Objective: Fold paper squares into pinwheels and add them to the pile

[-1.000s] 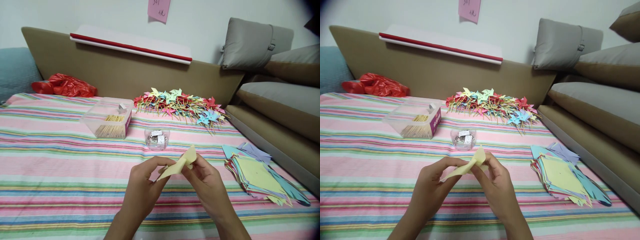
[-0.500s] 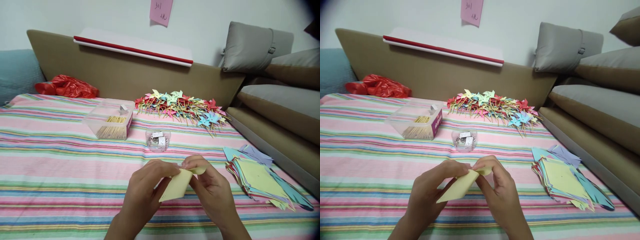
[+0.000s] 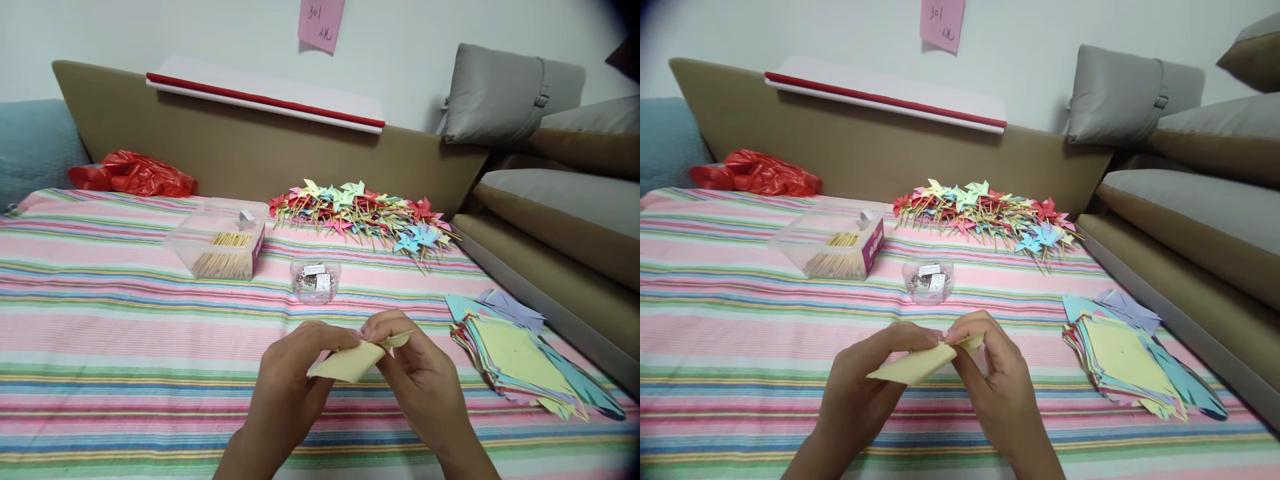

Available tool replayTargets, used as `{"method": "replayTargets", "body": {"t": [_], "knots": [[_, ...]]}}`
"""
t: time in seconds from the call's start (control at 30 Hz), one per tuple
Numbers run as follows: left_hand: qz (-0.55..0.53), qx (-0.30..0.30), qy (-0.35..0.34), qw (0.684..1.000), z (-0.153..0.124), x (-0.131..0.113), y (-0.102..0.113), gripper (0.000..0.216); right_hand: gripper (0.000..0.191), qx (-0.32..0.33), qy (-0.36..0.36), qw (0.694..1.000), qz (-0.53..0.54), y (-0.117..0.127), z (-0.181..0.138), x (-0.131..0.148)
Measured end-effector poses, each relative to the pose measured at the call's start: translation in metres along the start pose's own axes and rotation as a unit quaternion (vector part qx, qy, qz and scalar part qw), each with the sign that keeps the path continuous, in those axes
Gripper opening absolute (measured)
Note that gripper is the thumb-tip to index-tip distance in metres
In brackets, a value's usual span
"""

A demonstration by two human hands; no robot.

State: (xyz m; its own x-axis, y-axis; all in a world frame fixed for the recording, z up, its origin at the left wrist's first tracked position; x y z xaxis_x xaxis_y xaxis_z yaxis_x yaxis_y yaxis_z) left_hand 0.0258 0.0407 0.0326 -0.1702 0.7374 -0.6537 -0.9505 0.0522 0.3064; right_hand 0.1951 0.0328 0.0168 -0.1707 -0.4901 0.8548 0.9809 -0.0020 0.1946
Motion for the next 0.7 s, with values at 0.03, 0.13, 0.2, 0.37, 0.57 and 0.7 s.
{"method": "replayTargets", "body": {"t": [0.03,0.13,0.2,0.37,0.57,0.7], "knots": [[-0.002,0.002,-0.001,1.0,0.0,0.0,0.0,0.039,0.012,-0.002,0.005,1.0,-0.003,0.0,0.0,0.0],[-0.004,0.002,-0.019,1.0,0.001,0.0,0.0,0.039,0.015,-0.007,0.029,0.999,-0.017,0.001,0.001,0.003],[-0.002,-0.001,-0.041,0.999,0.001,-0.001,0.0,0.034,0.016,-0.002,0.047,0.998,-0.039,0.001,0.002,0.006],[0.035,-0.01,-0.092,0.995,0.003,-0.005,0.001,0.026,0.02,-0.015,0.088,0.989,-0.121,0.001,0.002,0.01],[0.082,-0.032,-0.103,0.991,0.004,-0.003,0.004,0.025,0.028,-0.052,0.168,0.966,-0.189,0.001,0.001,0.02],[0.102,-0.028,-0.116,0.988,0.003,-0.001,0.006,0.027,0.03,-0.054,0.193,0.956,-0.212,0.0,0.001,0.024]]}}
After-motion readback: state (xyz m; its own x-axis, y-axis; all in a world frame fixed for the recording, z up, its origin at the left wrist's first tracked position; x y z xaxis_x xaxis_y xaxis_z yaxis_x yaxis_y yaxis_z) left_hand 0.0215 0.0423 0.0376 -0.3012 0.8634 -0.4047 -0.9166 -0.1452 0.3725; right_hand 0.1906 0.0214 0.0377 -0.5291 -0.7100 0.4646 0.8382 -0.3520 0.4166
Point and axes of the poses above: each hand's wrist, its own z-axis towards the middle knuckle, its own y-axis out of the back of the hand, x = y × z, the point moved 4 cm from there along z, towards the middle knuckle
